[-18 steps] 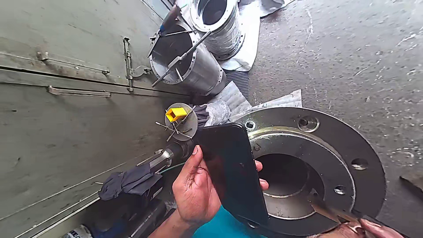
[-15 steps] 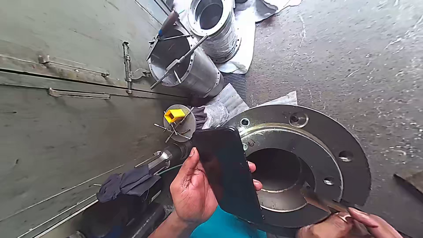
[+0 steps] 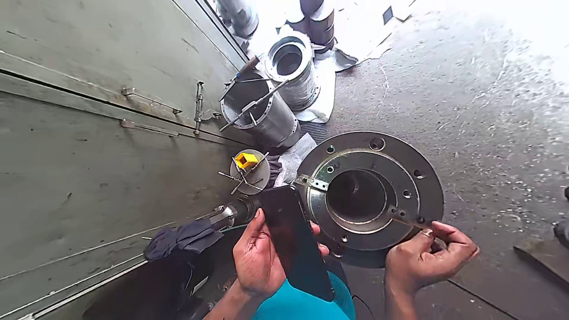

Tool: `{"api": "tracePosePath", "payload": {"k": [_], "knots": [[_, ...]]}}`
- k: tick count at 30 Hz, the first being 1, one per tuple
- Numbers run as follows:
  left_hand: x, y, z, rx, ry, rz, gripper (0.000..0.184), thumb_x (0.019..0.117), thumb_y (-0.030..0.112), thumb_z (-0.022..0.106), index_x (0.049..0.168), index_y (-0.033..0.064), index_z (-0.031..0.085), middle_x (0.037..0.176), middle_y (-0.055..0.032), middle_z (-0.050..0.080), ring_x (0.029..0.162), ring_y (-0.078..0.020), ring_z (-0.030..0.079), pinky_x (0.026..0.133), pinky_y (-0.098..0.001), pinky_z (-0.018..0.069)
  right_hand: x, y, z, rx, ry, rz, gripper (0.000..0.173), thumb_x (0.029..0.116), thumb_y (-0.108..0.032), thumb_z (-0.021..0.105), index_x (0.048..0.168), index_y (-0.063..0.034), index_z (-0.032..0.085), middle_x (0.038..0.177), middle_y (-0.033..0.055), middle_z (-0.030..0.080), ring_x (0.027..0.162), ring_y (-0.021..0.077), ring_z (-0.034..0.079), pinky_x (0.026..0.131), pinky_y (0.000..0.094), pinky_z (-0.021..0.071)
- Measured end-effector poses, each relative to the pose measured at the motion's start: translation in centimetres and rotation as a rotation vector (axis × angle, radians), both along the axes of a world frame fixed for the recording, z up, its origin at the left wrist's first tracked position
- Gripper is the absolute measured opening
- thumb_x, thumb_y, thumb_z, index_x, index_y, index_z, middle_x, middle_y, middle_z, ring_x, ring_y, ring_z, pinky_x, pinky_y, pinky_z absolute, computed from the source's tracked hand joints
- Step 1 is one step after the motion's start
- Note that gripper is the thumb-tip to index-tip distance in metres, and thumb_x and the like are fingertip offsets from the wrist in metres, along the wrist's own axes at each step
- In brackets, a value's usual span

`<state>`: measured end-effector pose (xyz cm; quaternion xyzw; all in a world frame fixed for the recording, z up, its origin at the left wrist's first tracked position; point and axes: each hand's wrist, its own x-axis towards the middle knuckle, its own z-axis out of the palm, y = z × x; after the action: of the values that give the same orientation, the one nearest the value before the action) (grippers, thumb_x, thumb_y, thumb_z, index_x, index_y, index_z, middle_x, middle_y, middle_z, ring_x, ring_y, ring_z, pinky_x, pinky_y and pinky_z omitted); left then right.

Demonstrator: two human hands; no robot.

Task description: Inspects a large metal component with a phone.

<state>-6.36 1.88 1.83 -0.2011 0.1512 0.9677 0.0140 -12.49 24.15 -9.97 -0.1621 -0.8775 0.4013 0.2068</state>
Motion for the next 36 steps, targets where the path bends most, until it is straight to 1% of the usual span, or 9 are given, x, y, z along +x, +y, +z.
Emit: {"api": "tracePosePath", "payload": {"k": [4,6,11,14,17,19,24,30,36], "knots": [[2.5,-0.8,0.7,-0.037,-0.032,0.039,0.056,0.1076,0.048,0.03,0.124,0.0055,0.063,0.12,-0.0261,0.068,0.11,-0.0447,0.068,0.092,-0.061,0.0559,0.0,-0.2,-0.1,-0.02,0.013,-0.003,0.022,0.0984,0.002,0.047,0.117,0.0102,0.055,0.112,0.0185,0.058,0.105,0.0158,0.059,0.085,0.0227,0.0507],[3.3,-0.9,0.7,-0.06,-0.02,0.05,0.055,0.1082,0.047,0.029,0.126,0.0052,0.061,0.121,-0.0262,0.068,0.112,-0.0456,0.067,0.093,-0.0622,0.0554,0.0,-0.1,-0.2,0.003,0.02,0.005,0.023,0.0983,0.002,0.047,0.118,0.0103,0.056,0.112,0.0197,0.059,0.106,0.0187,0.059,0.089,0.0256,0.0499],[4.1,-0.6,1.7,-0.052,0.034,0.048,0.055,0.1079,0.047,0.031,0.126,0.005,0.062,0.121,-0.0265,0.068,0.113,-0.046,0.067,0.093,-0.0625,0.0551,-0.1,-0.1,-0.2,0.045,0.019,0.012,0.024,0.0981,0.001,0.047,0.118,0.0097,0.057,0.111,0.021,0.061,0.107,0.0236,0.06,0.095,0.0299,0.0492],[4.8,-0.4,1.6,-0.048,0.037,0.024,0.056,0.1079,0.048,0.03,0.127,0.0052,0.061,0.121,-0.0264,0.067,0.113,-0.0459,0.067,0.094,-0.0625,0.0547,0.0,0.1,-0.3,0.063,0.017,0.012,0.024,0.0976,0.001,0.047,0.117,0.0097,0.058,0.111,0.0209,0.062,0.108,0.0242,0.061,0.097,0.0314,0.0485],[5.7,-0.2,1.6,-0.064,0.0,0.028,0.055,0.1079,0.047,0.03,0.127,0.0062,0.061,0.121,-0.0262,0.068,0.113,-0.0456,0.067,0.093,-0.0628,0.0552,-0.1,0.0,-0.4,0.066,0.017,0.017,0.024,0.0981,0.0,0.047,0.118,0.0091,0.058,0.111,0.0206,0.062,0.108,0.0243,0.061,0.098,0.0322,0.0484],[6.3,0.2,1.7,-0.046,-0.016,0.005,0.054,0.1079,0.046,0.031,0.127,0.0061,0.062,0.122,-0.0263,0.067,0.115,-0.0459,0.066,0.094,-0.063,0.0547,0.0,0.0,-0.5,0.052,0.012,0.018,0.026,0.0981,-0.001,0.047,0.12,0.0086,0.057,0.113,0.0218,0.063,0.11,0.0267,0.061,0.098,0.0357,0.0488],[7.6,2.0,1.3,0.004,-0.05,-0.102,0.053,0.1075,0.046,0.034,0.126,0.0067,0.063,0.122,-0.025,0.068,0.115,-0.0446,0.067,0.095,-0.0624,0.0545,0.2,-0.1,-0.3,-0.015,-0.04,-0.022,0.024,0.1014,-0.007,0.046,0.121,0.0,0.058,0.117,0.0134,0.062,0.114,0.0205,0.06,0.098,0.0345,0.0486],[8.7,3.3,0.6,0.013,-0.064,-0.202,0.052,0.1076,0.046,0.036,0.127,0.0068,0.064,0.123,-0.0235,0.068,0.118,-0.043,0.066,0.097,-0.0624,0.0533,0.9,0.0,-0.1,-0.031,-0.07,-0.01,0.024,0.1047,-0.012,0.044,0.123,-0.0025,0.056,0.117,0.0131,0.061,0.114,0.023,0.059,0.099,0.0387,0.0468],[9.2,3.4,1.3,-0.087,-0.059,-0.219,0.054,0.1081,0.047,0.034,0.126,0.0067,0.064,0.122,-0.0241,0.068,0.115,-0.0437,0.067,0.096,-0.062,0.0545,1.5,-0.1,0.4,-0.031,-0.043,0.008,0.025,0.1051,-0.011,0.044,0.126,-0.0028,0.055,0.117,0.0153,0.061,0.115,0.0295,0.058,0.099,0.046,0.0457]]}}
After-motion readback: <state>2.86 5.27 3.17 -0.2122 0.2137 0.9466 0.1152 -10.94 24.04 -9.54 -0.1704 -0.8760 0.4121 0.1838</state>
